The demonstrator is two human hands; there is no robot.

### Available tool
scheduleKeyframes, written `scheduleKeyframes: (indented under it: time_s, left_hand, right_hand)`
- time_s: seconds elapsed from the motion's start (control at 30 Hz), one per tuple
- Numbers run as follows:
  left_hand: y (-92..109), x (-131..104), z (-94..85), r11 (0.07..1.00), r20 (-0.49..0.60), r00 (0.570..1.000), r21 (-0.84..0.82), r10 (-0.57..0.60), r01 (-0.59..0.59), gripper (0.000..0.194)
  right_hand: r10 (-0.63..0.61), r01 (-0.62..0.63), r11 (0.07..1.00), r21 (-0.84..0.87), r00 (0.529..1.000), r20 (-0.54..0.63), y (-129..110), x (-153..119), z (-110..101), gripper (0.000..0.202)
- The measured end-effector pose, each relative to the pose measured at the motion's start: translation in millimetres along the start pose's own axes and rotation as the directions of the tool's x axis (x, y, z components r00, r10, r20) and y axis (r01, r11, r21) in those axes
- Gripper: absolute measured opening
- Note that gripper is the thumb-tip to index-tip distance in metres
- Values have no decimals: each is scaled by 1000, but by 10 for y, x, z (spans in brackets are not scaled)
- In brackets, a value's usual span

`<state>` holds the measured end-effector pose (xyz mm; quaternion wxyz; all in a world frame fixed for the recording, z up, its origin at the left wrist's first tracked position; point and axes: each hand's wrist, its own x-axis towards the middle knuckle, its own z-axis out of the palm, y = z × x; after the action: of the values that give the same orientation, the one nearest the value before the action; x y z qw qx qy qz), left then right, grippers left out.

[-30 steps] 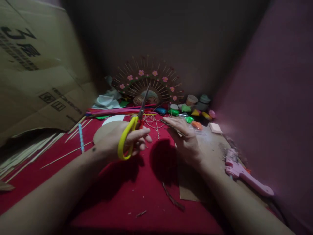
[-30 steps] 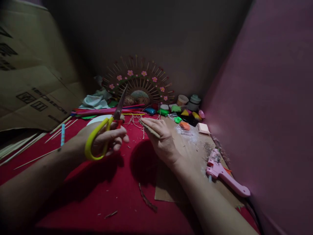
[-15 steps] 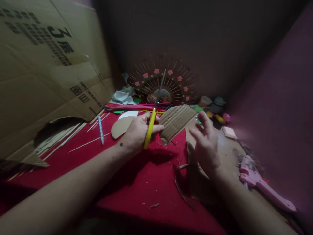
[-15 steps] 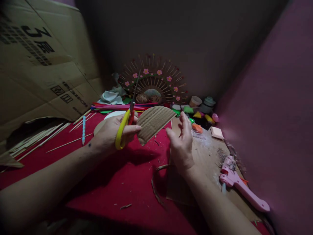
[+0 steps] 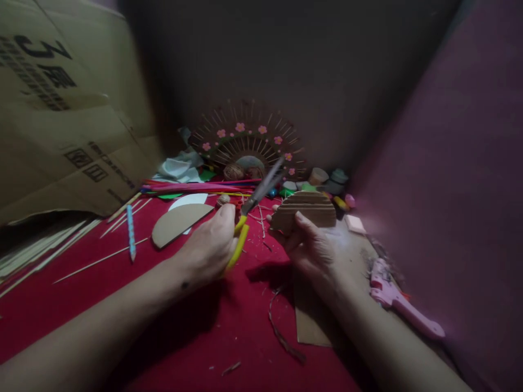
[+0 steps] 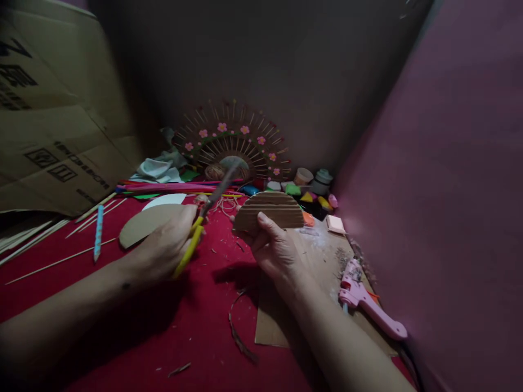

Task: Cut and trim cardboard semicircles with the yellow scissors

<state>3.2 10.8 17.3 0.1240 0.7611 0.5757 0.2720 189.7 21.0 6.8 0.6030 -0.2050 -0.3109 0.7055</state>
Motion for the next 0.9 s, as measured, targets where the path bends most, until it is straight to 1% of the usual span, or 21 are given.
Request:
scheduleKeyframes:
  time_s: [0.07,0.13,0.2,0.3,0.43,0.73,0.9]
  left_hand:
    - [30,-2,5,995,82,997,105,-12,4,14]
    - [68,-13,19,991,165,986,131,-27,5,15]
    - [91,-25,39,988,206,978,156,-24,-9,14]
    - [80,-31,75,977,214,977,211,-11,-35,14]
    - [38,-20,116,974,222,975,216,19,-68,13]
    - [73,-39,120,969,210,978,236,21,-72,12]
    - [62,-34,125,965,192,980,241,53,-99,14]
  right_hand:
    - [-16,17,999,31,999,-36,-34,-3,14,24]
    - [-57,60,997,46,996,-63,-34,-1,7,27]
    - [-81,84,995,49,994,-73,-21,8,-12,28]
    - [-73,77,996,54,995,-74,-9,24,-32,30]
    - [-59,65,995,73,995,-81,-8,30,-24,29]
    - [-41,45,996,83,998,-53,20,18,-41,25]
    - [-50,51,999,16,998,-49,23,24,-70,21]
